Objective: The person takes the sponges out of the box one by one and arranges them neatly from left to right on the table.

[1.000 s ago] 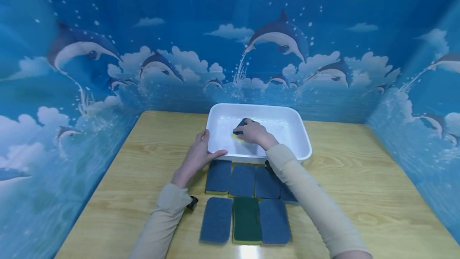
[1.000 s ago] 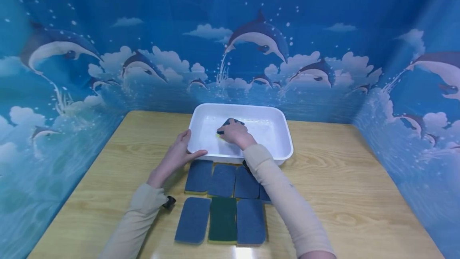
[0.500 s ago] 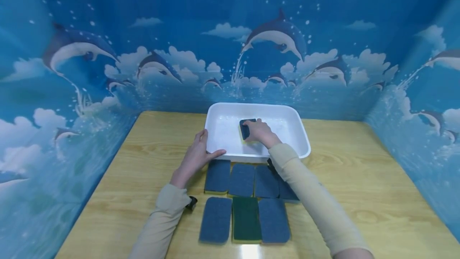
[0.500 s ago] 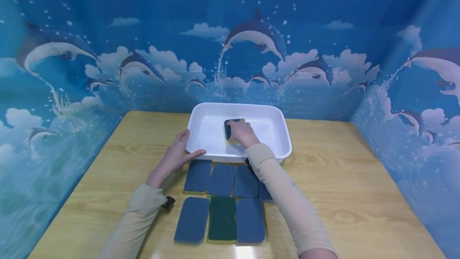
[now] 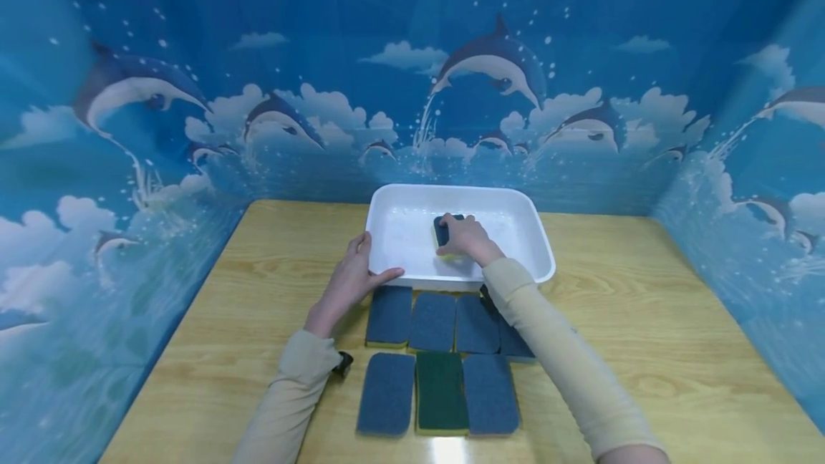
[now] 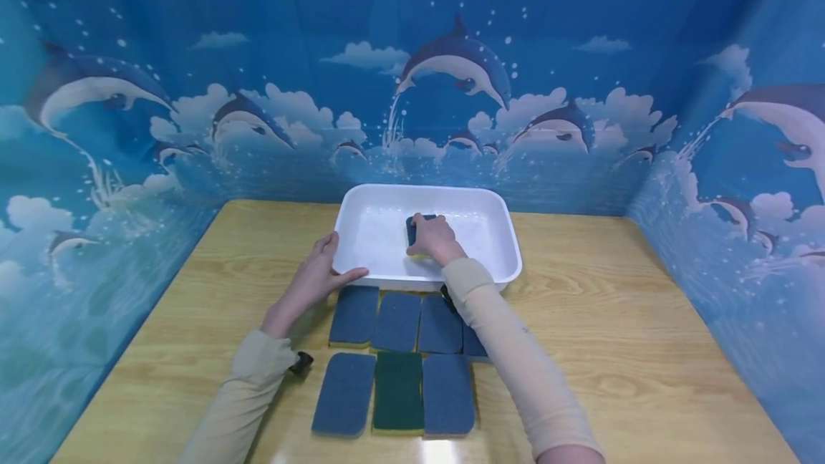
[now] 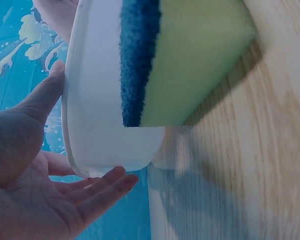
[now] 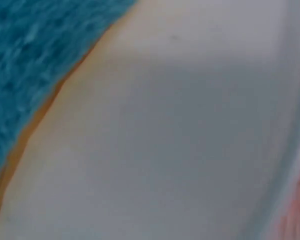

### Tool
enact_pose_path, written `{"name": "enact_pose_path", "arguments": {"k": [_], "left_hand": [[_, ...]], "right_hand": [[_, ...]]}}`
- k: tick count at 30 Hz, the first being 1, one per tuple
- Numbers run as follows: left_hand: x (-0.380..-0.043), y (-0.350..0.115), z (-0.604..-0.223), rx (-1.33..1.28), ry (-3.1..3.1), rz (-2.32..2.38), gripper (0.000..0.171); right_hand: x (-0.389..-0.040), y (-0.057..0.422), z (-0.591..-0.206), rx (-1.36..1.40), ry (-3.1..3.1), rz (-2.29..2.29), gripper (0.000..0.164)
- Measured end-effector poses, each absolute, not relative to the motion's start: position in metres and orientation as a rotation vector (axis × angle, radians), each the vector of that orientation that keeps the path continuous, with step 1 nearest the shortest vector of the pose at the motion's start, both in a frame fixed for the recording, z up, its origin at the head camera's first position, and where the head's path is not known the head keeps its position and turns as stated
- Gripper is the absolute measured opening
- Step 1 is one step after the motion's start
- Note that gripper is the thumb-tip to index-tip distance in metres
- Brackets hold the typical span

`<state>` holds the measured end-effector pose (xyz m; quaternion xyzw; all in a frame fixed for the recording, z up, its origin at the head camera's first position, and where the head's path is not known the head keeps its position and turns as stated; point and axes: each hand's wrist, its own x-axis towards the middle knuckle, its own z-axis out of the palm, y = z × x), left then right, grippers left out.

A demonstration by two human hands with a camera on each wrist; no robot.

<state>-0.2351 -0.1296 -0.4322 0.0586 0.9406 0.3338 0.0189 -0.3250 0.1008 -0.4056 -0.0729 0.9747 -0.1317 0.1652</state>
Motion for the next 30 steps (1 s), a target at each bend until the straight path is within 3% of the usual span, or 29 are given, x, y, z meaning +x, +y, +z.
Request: {"name": "enact_pose_path", "arguments": {"k": [9,16,23,30], "left_hand": [[-0.233,-0.135,-0.433,0.249,2.960,1.019,0.110],[-0.232,-0.136,-0.434,0.272,2.971,1.006,0.110],[-0.235,-0.134,-0.434,0.263,2.962,1.014,0.110],[-0.235,-0.132,-0.433,0.245,2.938,1.014,0.111]], "right_hand": [[-0.287,0.129,-0.350,-0.286,2.873,-0.568,0.068],[-0.192,0.173,-0.323,-0.353,3.113,-0.698,0.070],[-0.094,0.204,-0.359,-0.373,3.303,-0.698,0.070],[-0.033,0.216,-0.411,-0.263,3.325,-0.675,0.073]]}}
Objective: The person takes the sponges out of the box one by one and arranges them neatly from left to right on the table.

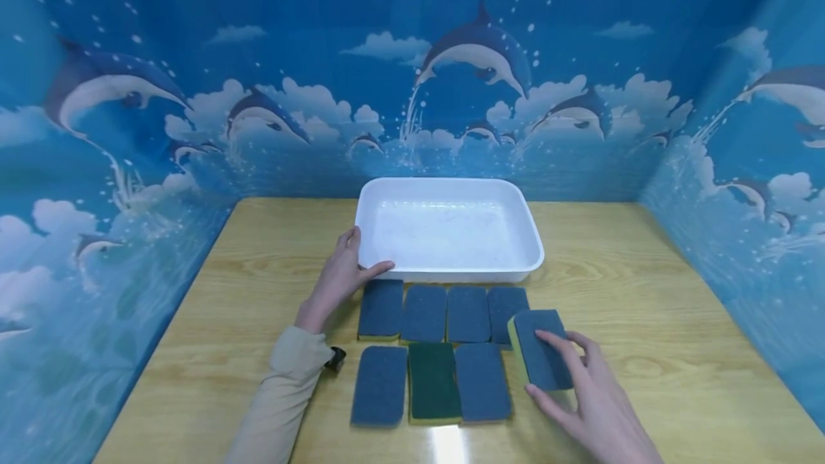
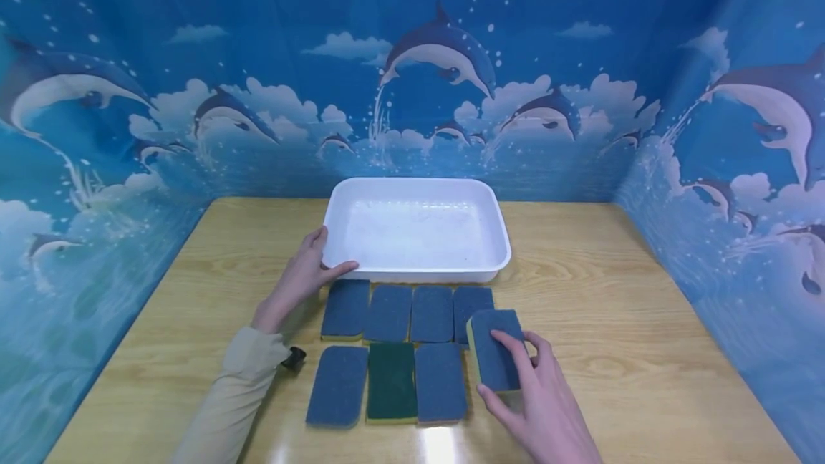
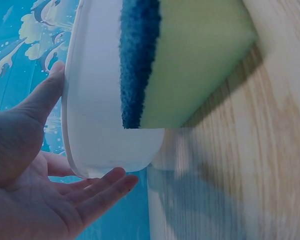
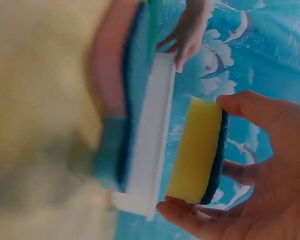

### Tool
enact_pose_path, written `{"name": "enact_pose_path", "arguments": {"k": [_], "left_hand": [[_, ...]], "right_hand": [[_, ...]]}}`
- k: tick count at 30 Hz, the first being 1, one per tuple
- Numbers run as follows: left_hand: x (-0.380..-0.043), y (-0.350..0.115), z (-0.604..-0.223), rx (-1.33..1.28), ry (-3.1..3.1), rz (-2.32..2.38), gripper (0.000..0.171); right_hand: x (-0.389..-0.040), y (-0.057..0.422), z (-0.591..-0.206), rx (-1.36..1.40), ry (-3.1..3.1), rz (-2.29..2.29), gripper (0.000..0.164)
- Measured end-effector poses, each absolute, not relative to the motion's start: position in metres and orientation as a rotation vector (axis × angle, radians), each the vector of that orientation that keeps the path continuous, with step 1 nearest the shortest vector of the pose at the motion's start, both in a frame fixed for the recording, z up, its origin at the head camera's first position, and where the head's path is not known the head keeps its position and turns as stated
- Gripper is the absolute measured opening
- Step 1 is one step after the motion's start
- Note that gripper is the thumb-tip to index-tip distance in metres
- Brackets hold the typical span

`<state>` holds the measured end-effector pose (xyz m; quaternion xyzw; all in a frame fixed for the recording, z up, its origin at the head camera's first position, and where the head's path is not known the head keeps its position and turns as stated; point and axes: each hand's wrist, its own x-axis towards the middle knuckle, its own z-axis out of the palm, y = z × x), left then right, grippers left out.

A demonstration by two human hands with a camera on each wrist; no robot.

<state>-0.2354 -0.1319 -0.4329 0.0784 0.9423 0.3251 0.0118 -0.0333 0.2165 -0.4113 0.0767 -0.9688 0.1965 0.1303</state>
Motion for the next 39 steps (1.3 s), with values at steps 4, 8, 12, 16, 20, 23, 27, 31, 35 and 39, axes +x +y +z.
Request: {"name": "enact_pose_path", "arguments": {"k": [4,8,12,16,20,23,27,31,35,39], "left_hand": [[-0.234,-0.134,-0.433,0.236,2.935,1.010,0.110],[-0.232,-0.137,-0.433,0.242,2.936,1.016,0.111],[-0.231,-0.138,-0.433,0.249,2.930,1.021,0.111],[-0.231,-0.139,-0.432,0.245,2.933,1.015,0.111],[-0.230,-0.138,-0.432,0.235,2.935,1.006,0.111],[-0.230,-0.137,-0.433,0.239,2.934,1.002,0.111],[-0.229,-0.136,-0.433,0.255,2.934,1.000,0.111],[-0.230,-0.135,-0.434,0.261,2.942,0.990,0.111],[-0.230,-0.136,-0.434,0.253,2.943,0.981,0.112],[-0.230,-0.138,-0.435,0.243,2.939,0.986,0.110]], "right_hand": [[-0.016,0.216,-0.437,0.176,-2.807,0.573,0.076],[-0.010,0.216,-0.455,0.109,-2.892,0.577,0.076],[-0.010,0.217,-0.467,0.152,-2.926,0.528,0.077],[-0.013,0.217,-0.470,0.198,-2.932,0.540,0.081],[-0.016,0.218,-0.468,0.242,-2.934,0.577,0.086],[-0.017,0.217,-0.466,0.270,-2.941,0.602,0.086],[-0.016,0.215,-0.464,0.279,-2.936,0.612,0.083],[-0.014,0.213,-0.465,0.261,-2.932,0.617,0.078],[-0.015,0.212,-0.465,0.211,-2.996,0.645,0.078],[-0.019,0.210,-0.451,0.143,-3.081,0.663,0.077]]}}
